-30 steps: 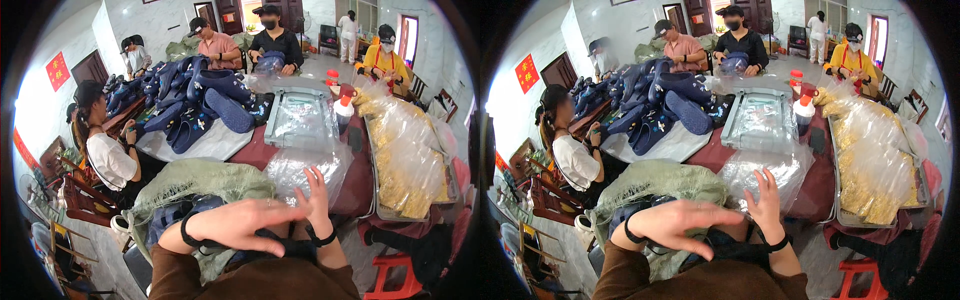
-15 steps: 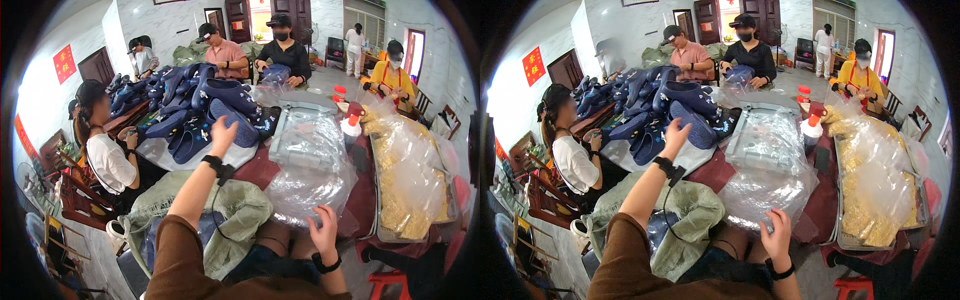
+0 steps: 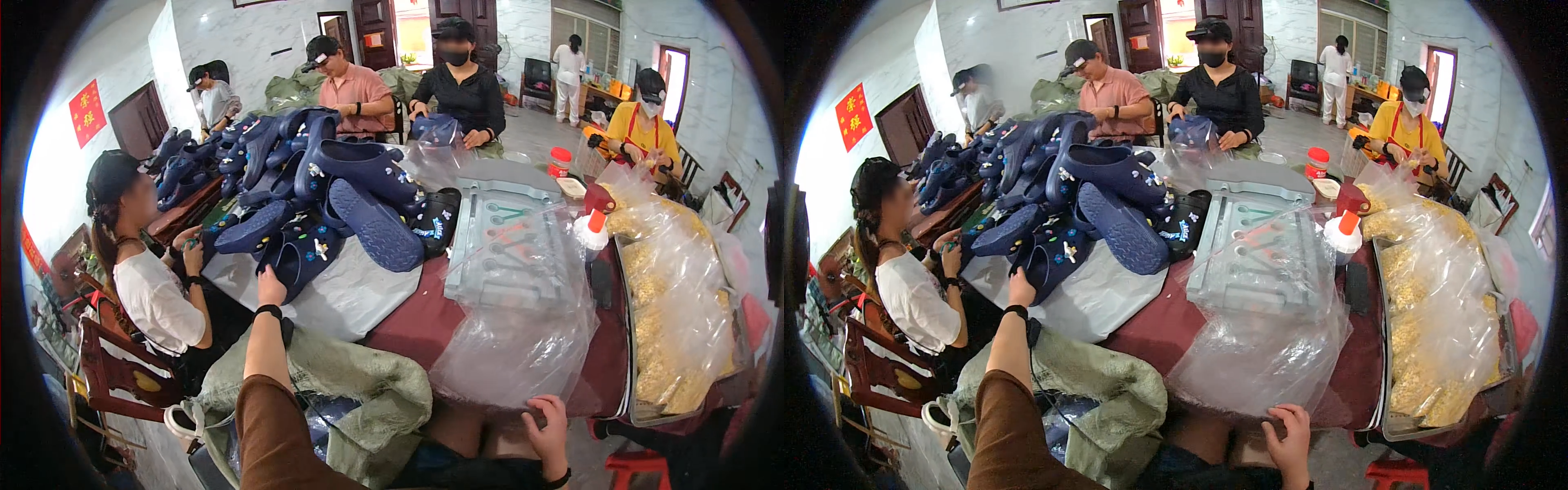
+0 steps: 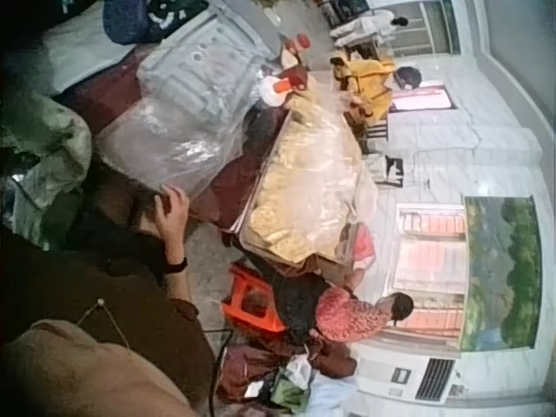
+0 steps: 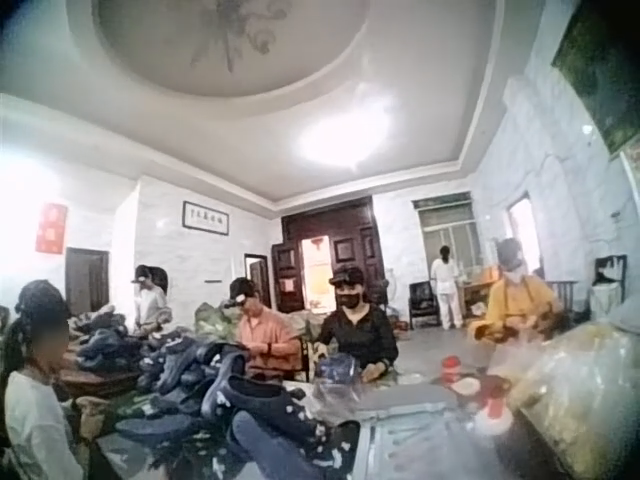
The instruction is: Pack shoes into individual plastic bags and place them into a larger sack.
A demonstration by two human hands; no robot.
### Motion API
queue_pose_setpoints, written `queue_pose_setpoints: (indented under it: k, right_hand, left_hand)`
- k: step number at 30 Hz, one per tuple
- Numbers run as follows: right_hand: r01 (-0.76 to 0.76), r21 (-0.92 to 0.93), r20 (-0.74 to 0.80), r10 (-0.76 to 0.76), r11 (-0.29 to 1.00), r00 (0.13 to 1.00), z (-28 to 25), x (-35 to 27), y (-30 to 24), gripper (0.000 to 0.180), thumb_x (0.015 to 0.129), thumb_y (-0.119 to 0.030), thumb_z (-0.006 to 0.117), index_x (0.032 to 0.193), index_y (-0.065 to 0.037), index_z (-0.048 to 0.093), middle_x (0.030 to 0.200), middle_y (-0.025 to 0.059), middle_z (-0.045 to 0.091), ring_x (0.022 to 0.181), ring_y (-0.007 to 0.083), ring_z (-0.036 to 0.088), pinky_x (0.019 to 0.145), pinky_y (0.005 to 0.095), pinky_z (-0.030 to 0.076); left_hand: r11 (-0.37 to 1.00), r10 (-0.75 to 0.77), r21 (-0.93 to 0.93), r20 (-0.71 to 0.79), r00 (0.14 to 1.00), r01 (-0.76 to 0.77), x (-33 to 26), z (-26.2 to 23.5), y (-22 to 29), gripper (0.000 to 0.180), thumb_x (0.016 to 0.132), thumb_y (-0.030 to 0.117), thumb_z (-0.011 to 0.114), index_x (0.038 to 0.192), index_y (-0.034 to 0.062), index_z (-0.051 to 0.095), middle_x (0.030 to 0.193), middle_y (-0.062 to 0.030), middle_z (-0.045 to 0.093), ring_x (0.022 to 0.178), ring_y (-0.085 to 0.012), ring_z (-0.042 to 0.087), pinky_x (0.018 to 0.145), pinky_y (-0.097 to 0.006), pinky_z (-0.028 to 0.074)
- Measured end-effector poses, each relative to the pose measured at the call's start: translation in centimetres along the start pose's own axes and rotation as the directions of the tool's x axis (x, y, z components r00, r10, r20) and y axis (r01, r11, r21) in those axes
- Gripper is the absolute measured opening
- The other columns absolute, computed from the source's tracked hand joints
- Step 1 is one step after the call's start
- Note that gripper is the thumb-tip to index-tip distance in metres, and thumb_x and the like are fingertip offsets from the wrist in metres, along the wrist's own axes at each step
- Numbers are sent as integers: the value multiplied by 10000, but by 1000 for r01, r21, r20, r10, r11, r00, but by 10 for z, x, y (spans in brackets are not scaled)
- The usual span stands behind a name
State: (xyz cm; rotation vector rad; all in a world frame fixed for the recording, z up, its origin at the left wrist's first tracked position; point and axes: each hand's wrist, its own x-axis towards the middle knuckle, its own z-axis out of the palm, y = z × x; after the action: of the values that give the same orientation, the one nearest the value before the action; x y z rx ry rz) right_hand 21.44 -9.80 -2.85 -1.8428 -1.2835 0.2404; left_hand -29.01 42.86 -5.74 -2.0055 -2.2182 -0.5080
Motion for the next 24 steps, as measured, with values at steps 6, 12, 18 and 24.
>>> queue_pose_setpoints:
  k: [6, 12, 18, 24]
  right_hand:
    - [-103, 21, -54, 104, 994, 993, 6, -4, 9, 259, 792, -132, 781, 1030, -60, 705, 1111, 140, 602, 1046, 337, 576, 904, 428, 475]
    - [75, -72, -24, -77, 995, 997, 7, 2, 3, 275, 798, -137, 778, 1056, -77, 703, 1104, 126, 587, 1064, 348, 545, 934, 431, 457]
    - [156, -5, -34, -156, 988, 987, 6, -3, 5, 279, 817, -129, 769, 1081, -74, 698, 1139, 114, 582, 1088, 339, 536, 949, 435, 459]
    - [230, 68, -95, -223, 971, 970, -1, -14, 9, 265, 840, -122, 764, 1092, -62, 708, 1114, 130, 636, 1026, 338, 594, 891, 427, 498]
  left_hand:
    - [973, 45, 223, 60, 997, -58, -3, -7, 27, 181, 866, 127, 611, 952, 7, 716, 1077, -203, 702, 1046, -384, 666, 895, -482, 555]
    - [989, 139, -65, 166, 976, -130, -50, -42, 53, 351, 740, 285, 770, 888, -18, 674, 952, -239, 713, 940, -422, 685, 816, -459, 556]
    - [805, 130, -593, 149, 980, -17, -79, -79, 71, 201, 814, 184, 690, 862, -9, 664, 791, -99, 671, 748, -229, 638, 671, -356, 486]
    - [401, 303, -904, -21, 953, -148, -164, -150, 145, 122, 885, 79, 694, 947, -20, 658, 784, 3, 609, 701, -83, 524, 618, -260, 403]
